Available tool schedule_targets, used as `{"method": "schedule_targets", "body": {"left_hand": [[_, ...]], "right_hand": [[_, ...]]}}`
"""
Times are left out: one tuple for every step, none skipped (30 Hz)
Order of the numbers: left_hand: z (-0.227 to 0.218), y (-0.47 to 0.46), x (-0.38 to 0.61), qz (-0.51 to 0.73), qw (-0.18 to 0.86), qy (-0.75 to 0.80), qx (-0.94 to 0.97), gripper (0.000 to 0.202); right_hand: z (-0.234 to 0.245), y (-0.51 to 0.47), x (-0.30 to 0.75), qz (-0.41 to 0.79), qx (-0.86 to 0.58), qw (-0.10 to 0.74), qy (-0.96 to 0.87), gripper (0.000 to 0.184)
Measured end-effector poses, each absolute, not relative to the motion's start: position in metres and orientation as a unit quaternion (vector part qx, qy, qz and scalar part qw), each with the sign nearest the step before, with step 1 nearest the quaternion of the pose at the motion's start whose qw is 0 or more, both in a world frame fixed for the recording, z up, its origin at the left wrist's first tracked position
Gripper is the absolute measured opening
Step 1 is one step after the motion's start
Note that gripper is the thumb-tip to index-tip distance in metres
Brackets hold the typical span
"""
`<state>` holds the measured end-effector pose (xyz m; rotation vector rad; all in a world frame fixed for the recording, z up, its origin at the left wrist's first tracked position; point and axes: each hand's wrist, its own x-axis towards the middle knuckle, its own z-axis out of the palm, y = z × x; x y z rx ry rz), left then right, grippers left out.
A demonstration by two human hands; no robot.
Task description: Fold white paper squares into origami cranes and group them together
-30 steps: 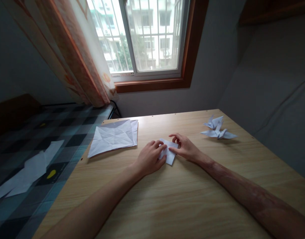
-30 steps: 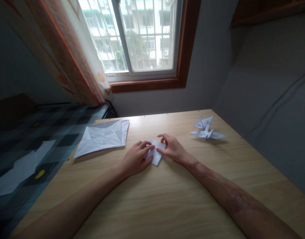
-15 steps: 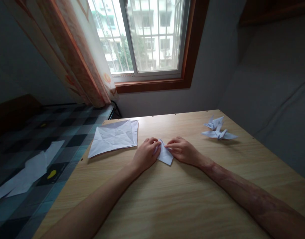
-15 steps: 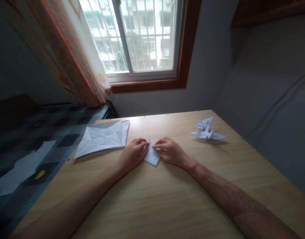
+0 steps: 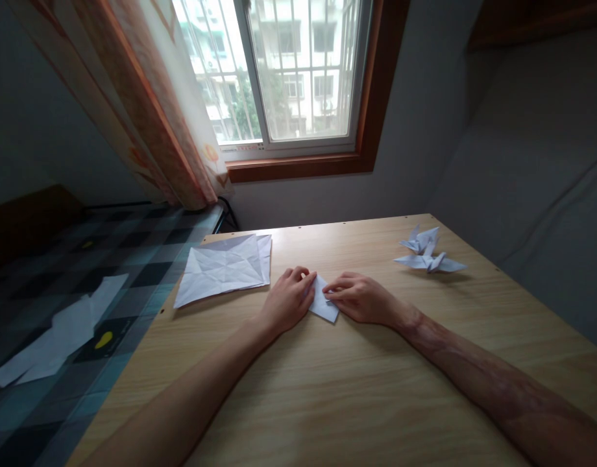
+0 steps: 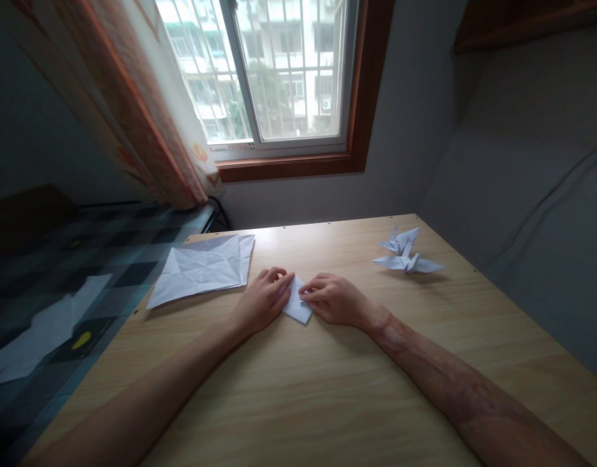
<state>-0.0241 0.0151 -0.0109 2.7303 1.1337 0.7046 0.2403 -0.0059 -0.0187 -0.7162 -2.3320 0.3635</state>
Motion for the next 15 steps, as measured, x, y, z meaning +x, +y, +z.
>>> {"method": "schedule_targets", "body": {"left_hand": [[-0.01, 0.0149, -0.024, 0.228, 0.048, 0.376, 0.897, 0.039], [-0.009, 0.0148, -0.0238, 0.222, 0.043, 0.379, 0.897, 0.039], [-0.0082, 0.0147, -0.0237, 0.214, 0.037, 0.382, 0.898, 0.039], [-0.0076, 0.0148, -0.0236, 0.204, 0.03, 0.386, 0.899, 0.04], [-0.0074, 0.015, -0.0237, 0.195, 0.024, 0.39, 0.9, 0.04], [-0.0076, 0.0153, -0.0238, 0.188, 0.02, 0.392, 0.9, 0.041], [-0.0081, 0.0156, -0.024, 0.185, 0.018, 0.393, 0.901, 0.041], [-0.0087, 0.016, -0.0242, 0.185, 0.017, 0.394, 0.9, 0.041], [-0.0093, 0.0164, -0.0243, 0.187, 0.018, 0.395, 0.899, 0.041], [-0.0098, 0.0166, -0.0244, 0.189, 0.018, 0.396, 0.898, 0.041], [-0.0101, 0.0167, -0.0245, 0.189, 0.017, 0.399, 0.897, 0.041], [-0.01, 0.0166, -0.0245, 0.188, 0.016, 0.402, 0.896, 0.04], [-0.0096, 0.0163, -0.0245, 0.187, 0.014, 0.407, 0.894, 0.04], [-0.0089, 0.0158, -0.0244, 0.188, 0.014, 0.411, 0.892, 0.039], [-0.008, 0.0153, -0.0244, 0.194, 0.016, 0.416, 0.888, 0.038]], "right_hand": [[-0.0174, -0.0064, 0.2409, 0.138, -0.273, 0.324, -0.895, 0.027], [-0.0162, -0.0071, 0.2414, 0.138, -0.272, 0.319, -0.898, 0.026], [-0.015, -0.0077, 0.2418, 0.139, -0.269, 0.316, -0.899, 0.025], [-0.0139, -0.0084, 0.2422, 0.144, -0.268, 0.317, -0.899, 0.024], [-0.0129, -0.0091, 0.2427, 0.15, -0.266, 0.318, -0.897, 0.023], [-0.0119, -0.0098, 0.2432, 0.158, -0.266, 0.32, -0.895, 0.021], [-0.011, -0.0103, 0.2437, 0.168, -0.268, 0.322, -0.892, 0.02], [-0.0103, -0.0107, 0.2442, 0.178, -0.271, 0.323, -0.889, 0.019], [-0.0097, -0.0109, 0.2446, 0.187, -0.274, 0.324, -0.886, 0.017], [-0.0094, -0.011, 0.245, 0.193, -0.277, 0.325, -0.884, 0.016], [-0.0092, -0.0108, 0.2453, 0.197, -0.277, 0.327, -0.882, 0.016], [-0.0093, -0.0105, 0.2454, 0.196, -0.276, 0.329, -0.881, 0.015], [-0.0094, -0.0102, 0.2453, 0.193, -0.274, 0.331, -0.882, 0.014], [-0.0095, -0.0098, 0.245, 0.188, -0.273, 0.333, -0.883, 0.014], [-0.0097, -0.0095, 0.2446, 0.182, -0.271, 0.334, -0.884, 0.014]]}}
